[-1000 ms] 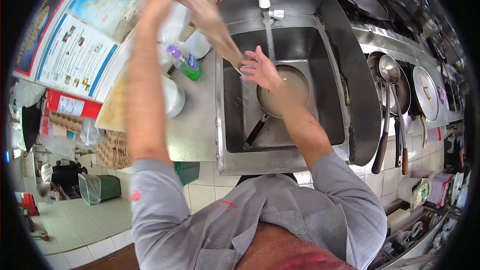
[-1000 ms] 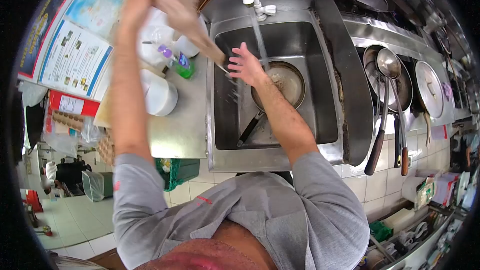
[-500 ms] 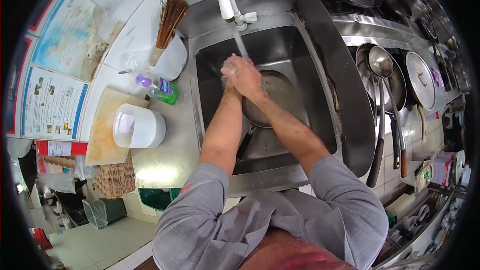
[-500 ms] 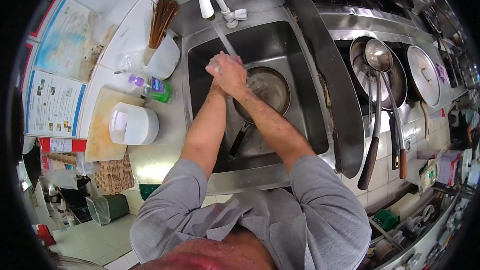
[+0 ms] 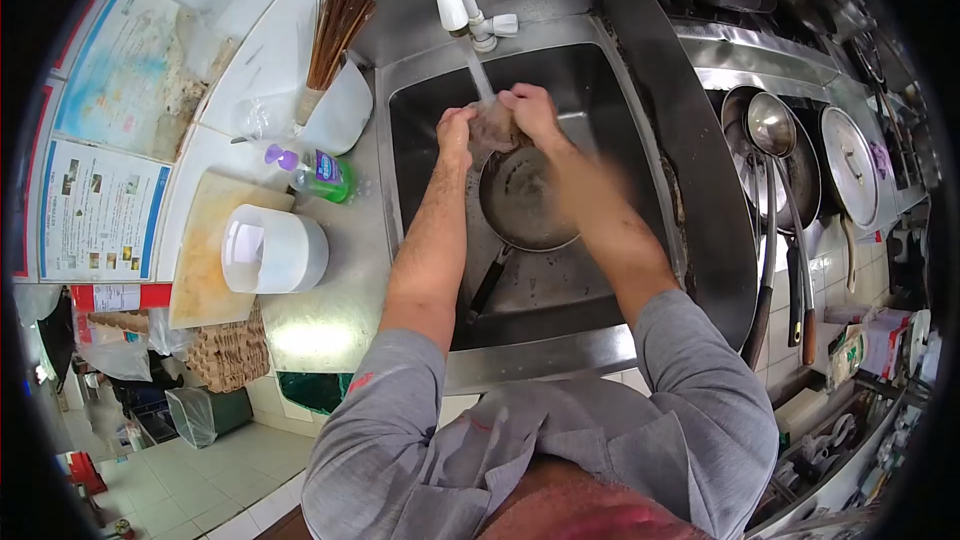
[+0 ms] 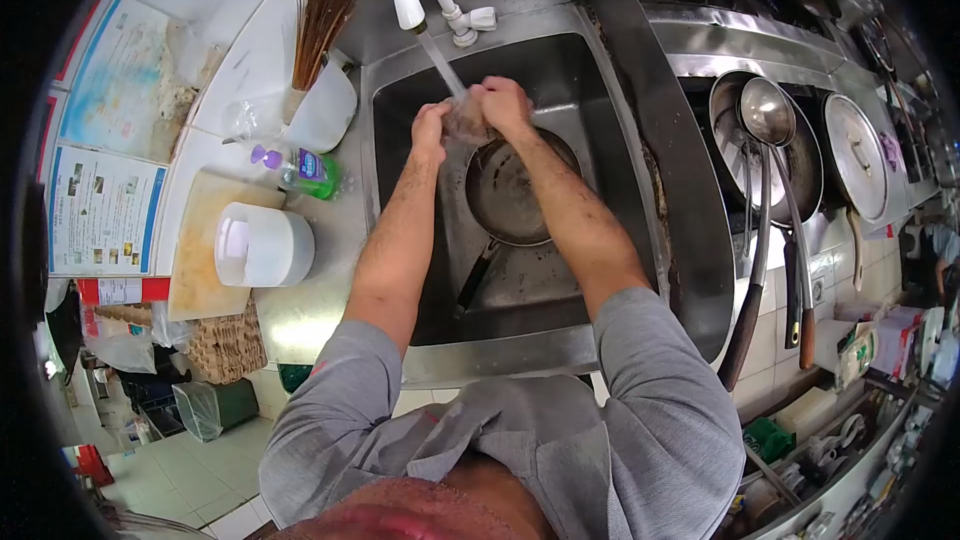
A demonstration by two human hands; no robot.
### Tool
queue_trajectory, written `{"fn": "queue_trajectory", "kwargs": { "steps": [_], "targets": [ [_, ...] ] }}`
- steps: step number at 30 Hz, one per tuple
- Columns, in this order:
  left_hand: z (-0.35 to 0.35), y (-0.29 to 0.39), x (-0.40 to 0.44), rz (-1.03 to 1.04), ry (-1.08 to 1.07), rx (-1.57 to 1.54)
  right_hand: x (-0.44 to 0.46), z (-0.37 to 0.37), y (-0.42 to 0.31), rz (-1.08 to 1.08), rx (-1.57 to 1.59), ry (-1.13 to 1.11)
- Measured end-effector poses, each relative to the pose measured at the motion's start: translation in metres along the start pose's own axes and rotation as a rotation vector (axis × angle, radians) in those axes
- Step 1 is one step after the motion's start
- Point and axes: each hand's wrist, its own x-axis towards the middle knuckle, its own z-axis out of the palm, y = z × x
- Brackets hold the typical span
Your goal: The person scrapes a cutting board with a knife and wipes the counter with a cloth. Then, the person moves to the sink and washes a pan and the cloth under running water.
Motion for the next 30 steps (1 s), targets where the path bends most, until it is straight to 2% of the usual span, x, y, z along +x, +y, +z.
{"fn": "queue_trajectory", "kwargs": {
  "steps": [1, 3, 4, 5, 7, 11, 13, 14, 15, 16, 17, 19, 20, 21, 22, 23, 24, 25, 26, 27, 28, 29, 30],
  "targets": [
    [0.003, 0.003, -0.005, -0.007, 0.0, 0.003, -0.002, 0.001, -0.011, 0.008, 0.0, 0.0],
    [0.016, 0.02, -0.022, 0.17, 0.017, 0.19, -0.001, 0.001, -0.019, -0.257, -0.168, 0.144],
    [0.02, 0.025, -0.021, 0.193, -0.008, 0.194, 0.009, 0.005, -0.003, -0.161, -0.058, 0.193],
    [0.023, 0.032, -0.024, 0.183, -0.005, 0.198, 0.012, -0.003, 0.002, 0.04, -0.035, 0.166],
    [0.03, 0.046, -0.028, 0.227, -0.073, 0.11, 0.021, -0.009, 0.047, 0.203, 0.336, 0.057],
    [0.053, 0.044, -0.035, 0.183, -0.171, 0.058, 0.007, 0.018, 0.105, 0.263, 0.562, 0.145],
    [0.058, 0.045, -0.042, 0.166, -0.201, 0.034, 0.019, 0.039, 0.149, 0.727, 0.964, -0.139],
    [0.057, 0.048, -0.042, 0.048, -0.227, -0.011, 0.008, 0.032, 0.13, 0.725, 0.968, -0.125],
    [0.056, 0.049, -0.041, -0.072, -0.257, -0.053, -0.013, 0.022, 0.09, 0.607, 1.279, -0.235],
    [0.051, 0.042, -0.035, 0.062, -0.342, -0.177, -0.025, 0.017, 0.063, 0.459, 1.58, -0.341],
    [0.044, 0.044, -0.033, -0.02, -0.355, -0.259, -0.018, 0.015, 0.063, 0.493, 1.626, -0.304],
    [0.027, 0.027, -0.016, 0.012, -0.163, -0.316, -0.014, 0.005, 0.049, 0.363, 1.505, -0.428],
    [0.007, 0.008, 0.004, -0.082, -0.265, -0.289, -0.022, -0.003, 0.017, 0.373, 1.437, -0.287],
    [0.016, 0.011, -0.011, -0.085, -0.286, -0.293, -0.015, 0.007, 0.016, 0.246, 1.305, -0.114],
    [0.022, 0.019, -0.038, -0.265, -0.29, -0.328, -0.02, 0.008, -0.002, 0.277, 1.183, -0.092],
    [0.028, 0.024, -0.053, -0.445, -0.289, -0.356, -0.023, 0.023, -0.012, 0.188, 0.919, 0.066],
    [0.028, 0.002, -0.039, -0.342, -0.516, -0.559, -0.03, 0.029, -0.022, 0.022, 0.624, 0.11],
    [0.03, -0.001, -0.037, -0.147, -0.674, -0.472, -0.036, 0.032, -0.029, -0.137, 0.325, 0.149],
    [0.033, -0.002, -0.037, 0.063, -0.801, -0.407, -0.039, 0.029, -0.033, -0.139, 0.322, 0.154],
    [0.036, -0.008, -0.033, -0.065, -0.955, -0.695, -0.042, 0.025, -0.037, -0.184, 0.034, 0.153],
    [0.034, -0.021, -0.013, -0.062, -0.954, -0.7, -0.043, 0.022, -0.038, -0.227, -0.256, 0.146],
    [0.028, -0.036, 0.017, -0.02, -0.746, -0.361, -0.041, 0.018, -0.033, -0.228, -0.257, 0.142],
    [0.026, -0.033, 0.018, 0.009, -0.633, -0.195, -0.033, 0.014, -0.022, -0.142, -0.143, 0.217]
  ]
}}
